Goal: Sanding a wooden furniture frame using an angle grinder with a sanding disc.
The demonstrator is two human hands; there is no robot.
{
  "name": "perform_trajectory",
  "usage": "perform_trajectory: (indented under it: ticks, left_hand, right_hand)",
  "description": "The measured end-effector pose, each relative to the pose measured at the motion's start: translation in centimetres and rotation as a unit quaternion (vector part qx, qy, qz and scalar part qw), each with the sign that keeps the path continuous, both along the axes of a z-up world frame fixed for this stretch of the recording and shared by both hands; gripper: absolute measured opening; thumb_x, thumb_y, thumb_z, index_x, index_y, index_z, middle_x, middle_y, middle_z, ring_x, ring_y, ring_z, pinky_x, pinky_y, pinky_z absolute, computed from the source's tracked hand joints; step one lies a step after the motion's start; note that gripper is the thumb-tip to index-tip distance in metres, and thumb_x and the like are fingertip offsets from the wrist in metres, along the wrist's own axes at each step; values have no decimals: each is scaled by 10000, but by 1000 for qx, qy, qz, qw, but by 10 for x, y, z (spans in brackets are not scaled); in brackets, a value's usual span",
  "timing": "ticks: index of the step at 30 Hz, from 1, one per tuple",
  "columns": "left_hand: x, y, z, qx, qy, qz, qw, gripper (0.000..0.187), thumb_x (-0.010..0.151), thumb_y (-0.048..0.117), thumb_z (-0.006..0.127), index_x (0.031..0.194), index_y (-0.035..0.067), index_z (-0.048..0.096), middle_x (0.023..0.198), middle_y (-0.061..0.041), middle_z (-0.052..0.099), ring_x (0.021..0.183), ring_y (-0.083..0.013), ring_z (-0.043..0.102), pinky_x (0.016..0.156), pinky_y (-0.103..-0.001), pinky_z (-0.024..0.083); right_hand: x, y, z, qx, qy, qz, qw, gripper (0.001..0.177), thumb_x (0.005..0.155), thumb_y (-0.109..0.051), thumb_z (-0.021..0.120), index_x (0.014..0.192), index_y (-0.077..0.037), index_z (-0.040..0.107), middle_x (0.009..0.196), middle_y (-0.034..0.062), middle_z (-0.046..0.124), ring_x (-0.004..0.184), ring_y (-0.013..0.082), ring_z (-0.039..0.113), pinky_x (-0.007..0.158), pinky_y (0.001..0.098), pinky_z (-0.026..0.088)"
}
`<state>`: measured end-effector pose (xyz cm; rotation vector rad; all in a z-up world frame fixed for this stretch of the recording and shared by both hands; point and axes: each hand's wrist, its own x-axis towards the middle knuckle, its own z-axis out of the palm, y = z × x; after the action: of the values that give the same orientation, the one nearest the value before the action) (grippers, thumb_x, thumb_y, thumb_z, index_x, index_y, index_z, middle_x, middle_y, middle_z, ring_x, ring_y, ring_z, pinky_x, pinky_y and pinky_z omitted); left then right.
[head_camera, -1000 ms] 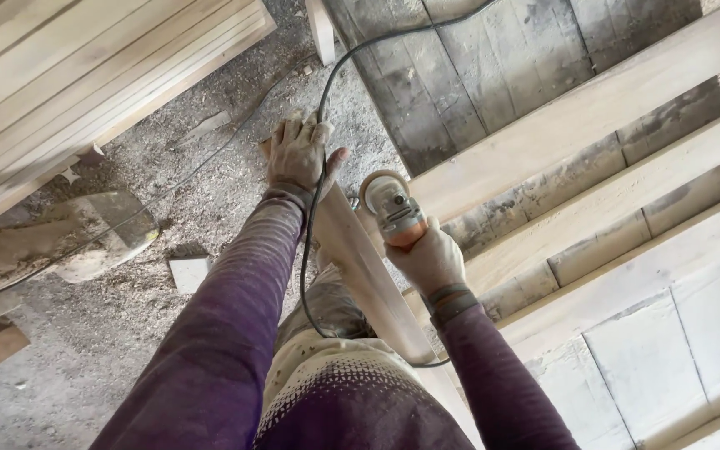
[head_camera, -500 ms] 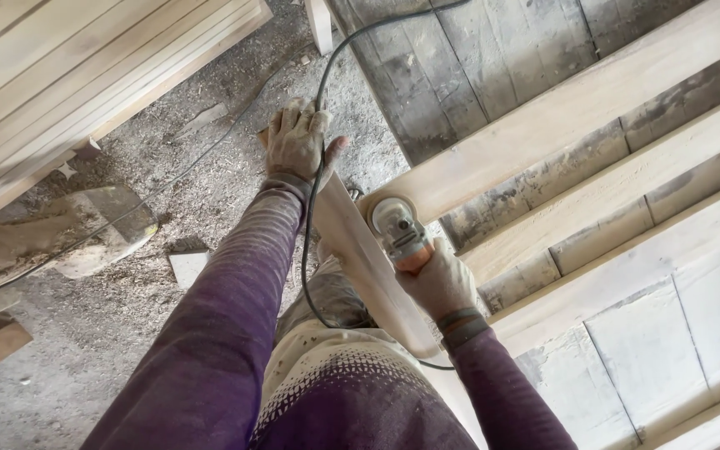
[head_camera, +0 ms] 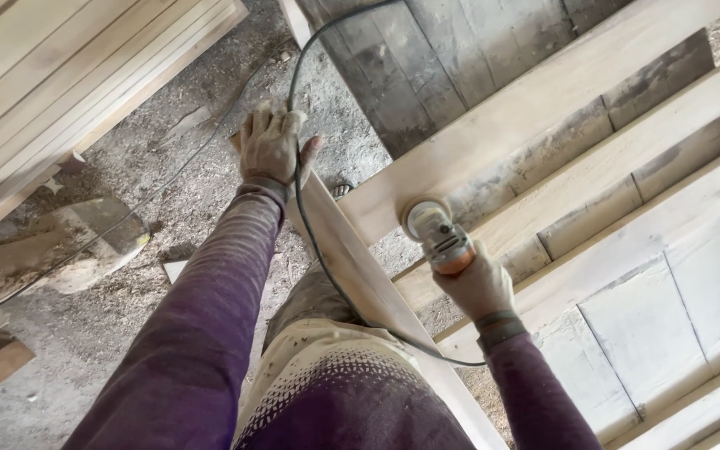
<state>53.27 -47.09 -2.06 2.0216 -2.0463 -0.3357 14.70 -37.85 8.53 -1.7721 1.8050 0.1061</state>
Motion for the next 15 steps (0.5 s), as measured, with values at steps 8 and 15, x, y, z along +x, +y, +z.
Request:
perform_trajectory:
  ticks: [8, 15]
  left_hand:
    - [-2, 5, 19, -36, 9, -13, 999, 608, 1094, 595, 420, 1271, 53, 629, 1397, -256, 600, 1371, -476, 456, 1155, -616, 284]
    - [3, 6, 7, -28, -14, -17, 999, 629, 1097, 612, 396, 1281, 62, 638, 1378, -246, 610, 1361, -485, 437, 1136, -635, 266]
  right_hand:
    - [-34, -58, 7, -6, -4, -87, 996, 469, 750, -372, 838, 1097, -84, 710, 908, 86, 773, 729, 183, 739, 695, 357, 624]
    - [-85, -125, -8, 14, -11, -205, 979, 448, 773, -317, 871, 1109, -62, 720, 983, 99, 757, 847, 184, 742, 796, 361, 609]
